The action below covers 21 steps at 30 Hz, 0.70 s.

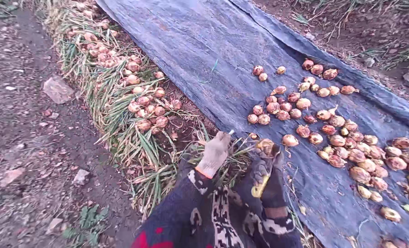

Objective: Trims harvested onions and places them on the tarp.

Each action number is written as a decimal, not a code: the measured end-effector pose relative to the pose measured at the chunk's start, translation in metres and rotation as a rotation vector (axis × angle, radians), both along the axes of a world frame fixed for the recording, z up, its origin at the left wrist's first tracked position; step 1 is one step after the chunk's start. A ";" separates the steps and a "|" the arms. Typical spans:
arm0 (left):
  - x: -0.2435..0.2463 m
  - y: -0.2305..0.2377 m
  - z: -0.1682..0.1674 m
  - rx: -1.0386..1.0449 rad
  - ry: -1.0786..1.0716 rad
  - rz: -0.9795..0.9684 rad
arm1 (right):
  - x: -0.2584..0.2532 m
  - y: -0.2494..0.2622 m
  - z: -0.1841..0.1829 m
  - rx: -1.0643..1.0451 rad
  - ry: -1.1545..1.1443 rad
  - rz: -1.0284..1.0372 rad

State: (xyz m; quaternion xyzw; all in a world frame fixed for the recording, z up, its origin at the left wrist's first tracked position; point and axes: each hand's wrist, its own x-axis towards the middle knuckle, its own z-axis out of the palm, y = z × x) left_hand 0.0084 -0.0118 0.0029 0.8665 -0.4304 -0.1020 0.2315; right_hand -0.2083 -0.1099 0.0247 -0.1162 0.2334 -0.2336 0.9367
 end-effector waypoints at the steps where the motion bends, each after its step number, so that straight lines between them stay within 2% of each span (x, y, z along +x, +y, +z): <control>1: 0.031 0.000 -0.003 0.072 -0.035 0.101 | -0.010 -0.017 0.016 -0.209 -0.006 -0.166; 3: 0.084 0.028 -0.004 0.384 0.048 0.208 | -0.022 -0.054 0.044 -0.547 0.149 -0.383; 4: 0.101 0.048 -0.005 0.556 0.128 0.205 | -0.024 -0.064 0.044 -0.610 0.177 -0.395; 6: 0.115 0.098 -0.020 0.870 0.272 0.152 | -0.017 -0.064 0.025 -0.627 0.220 -0.241; 8: 0.131 0.146 -0.051 1.057 0.338 0.160 | 0.008 -0.036 0.003 -0.484 0.411 -0.069; 9: 0.147 0.166 -0.069 1.041 0.328 0.222 | 0.024 -0.023 -0.008 -0.471 0.555 0.022; 12: 0.215 0.190 -0.119 0.790 0.221 0.528 | 0.042 0.005 -0.054 -0.602 0.696 0.266; 15: 0.272 0.181 -0.157 0.606 0.097 0.652 | 0.064 0.028 -0.044 -0.797 0.885 0.479; 19: 0.316 0.161 -0.203 0.702 0.030 0.682 | 0.066 0.043 -0.053 -0.774 0.924 0.707; 21: 0.325 0.153 -0.209 0.720 0.043 0.739 | 0.074 0.045 -0.051 -0.784 0.976 0.753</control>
